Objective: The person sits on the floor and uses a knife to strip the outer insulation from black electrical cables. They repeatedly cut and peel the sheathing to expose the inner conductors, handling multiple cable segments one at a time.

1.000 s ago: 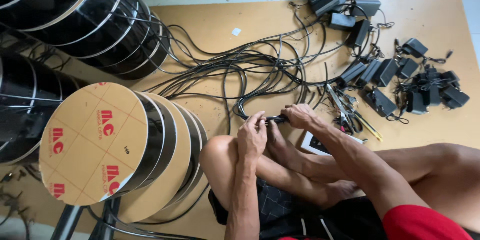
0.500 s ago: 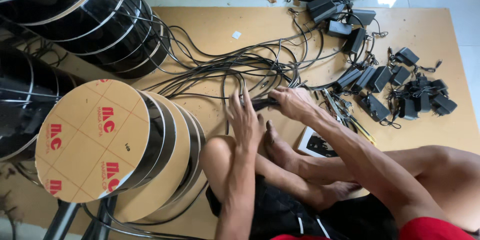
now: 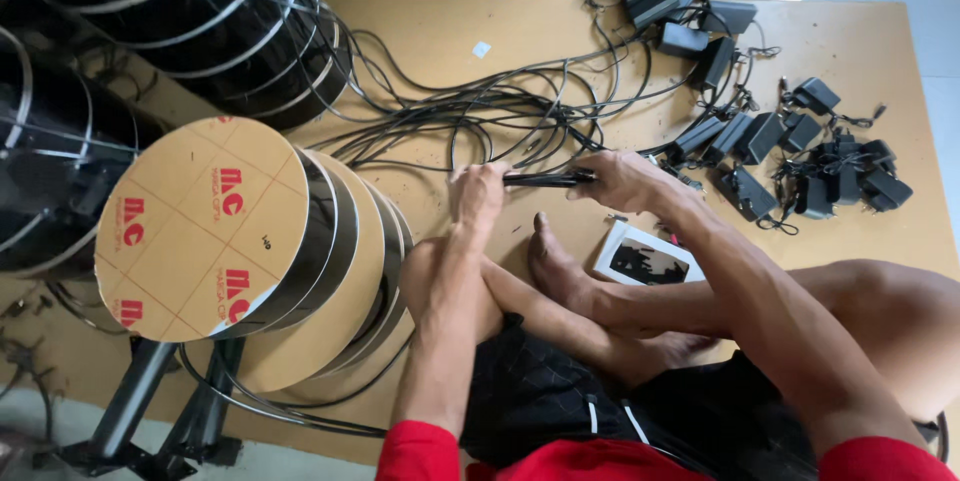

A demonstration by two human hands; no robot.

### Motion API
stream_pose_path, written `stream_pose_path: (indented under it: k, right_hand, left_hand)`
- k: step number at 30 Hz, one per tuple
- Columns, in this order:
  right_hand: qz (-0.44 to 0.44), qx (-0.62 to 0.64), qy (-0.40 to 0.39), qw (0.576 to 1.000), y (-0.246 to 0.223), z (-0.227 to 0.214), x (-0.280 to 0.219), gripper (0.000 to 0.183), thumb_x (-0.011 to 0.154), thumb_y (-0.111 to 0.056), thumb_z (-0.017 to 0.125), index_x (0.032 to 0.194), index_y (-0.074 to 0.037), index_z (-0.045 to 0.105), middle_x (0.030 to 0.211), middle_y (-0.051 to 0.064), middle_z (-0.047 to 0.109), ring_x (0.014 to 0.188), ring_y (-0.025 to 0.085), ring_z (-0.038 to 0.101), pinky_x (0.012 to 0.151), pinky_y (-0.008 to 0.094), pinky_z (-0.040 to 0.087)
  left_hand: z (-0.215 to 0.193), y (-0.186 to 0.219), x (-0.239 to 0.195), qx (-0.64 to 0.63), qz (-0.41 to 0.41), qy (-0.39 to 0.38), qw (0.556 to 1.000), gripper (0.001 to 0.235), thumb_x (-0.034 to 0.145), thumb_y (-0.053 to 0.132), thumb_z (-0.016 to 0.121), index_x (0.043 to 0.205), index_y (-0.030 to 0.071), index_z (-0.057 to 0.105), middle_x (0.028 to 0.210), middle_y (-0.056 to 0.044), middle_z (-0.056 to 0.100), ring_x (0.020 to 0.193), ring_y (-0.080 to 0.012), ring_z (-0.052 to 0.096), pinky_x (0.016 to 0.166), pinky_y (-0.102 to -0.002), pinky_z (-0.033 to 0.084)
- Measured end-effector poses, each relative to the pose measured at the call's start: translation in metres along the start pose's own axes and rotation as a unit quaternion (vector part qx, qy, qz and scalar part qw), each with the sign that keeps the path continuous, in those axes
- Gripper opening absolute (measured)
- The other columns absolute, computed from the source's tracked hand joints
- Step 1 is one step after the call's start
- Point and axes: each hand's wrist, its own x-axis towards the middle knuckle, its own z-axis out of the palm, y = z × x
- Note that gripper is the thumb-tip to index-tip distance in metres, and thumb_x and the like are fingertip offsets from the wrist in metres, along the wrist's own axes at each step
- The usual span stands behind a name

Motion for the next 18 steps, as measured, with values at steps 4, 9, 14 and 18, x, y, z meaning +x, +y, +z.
stream_pose_path:
  k: [4,9,14,18]
  right_hand:
    - [-0.013,-0.087,0.063,0.994,-0.047,-0.018,-0.033,0.016,0.102,-0.037,0.061,0.105,-0.029,0.074,0.096,-0.004,0.075,0.088,0.024,0.075,0.086,0.036,0.059]
    - [-0.144,-0.209,0.131,0.958,-0.039,0.011,-0.043,0.015,0.099,-0.034,0.052,0.105,-0.036,0.066,0.102,-0.004,0.069,0.096,0.03,0.074,0.085,0.046,0.061]
    - [-0.238,-0.259,0.163,0.922,-0.016,0.051,-0.029,0.017,0.095,-0.026,0.053,0.103,-0.033,0.066,0.092,-0.003,0.065,0.077,0.027,0.074,0.082,0.044,0.06]
    - [-0.158,-0.111,0.203,0.96,0.015,0.043,-0.028,0.044,0.085,-0.03,0.068,0.128,-0.023,0.067,0.097,0.018,0.074,0.089,0.043,0.074,0.083,0.058,0.059]
  left_hand:
    - [-0.078,0.051,-0.047,-0.075,0.012,-0.023,0.997,0.007,0.09,0.027,0.074,0.092,0.021,0.077,0.088,-0.01,0.079,0.095,-0.0296,0.077,0.111,-0.049,0.042]
    - [-0.094,0.092,-0.085,-0.14,0.003,-0.105,0.985,0.018,0.087,0.036,0.068,0.082,0.02,0.075,0.073,-0.011,0.072,0.079,-0.0329,0.073,0.082,-0.046,0.055]
    - [-0.027,0.085,-0.076,-0.188,-0.003,-0.1,0.977,0.035,0.076,0.046,0.074,0.07,0.012,0.07,0.064,-0.01,0.065,0.066,-0.0314,0.067,0.068,-0.043,0.053]
    - [-0.03,0.095,-0.084,-0.093,-0.074,-0.032,0.992,0.043,0.083,0.055,0.067,0.07,0.014,0.075,0.068,-0.01,0.071,0.074,-0.0305,0.074,0.07,-0.04,0.059]
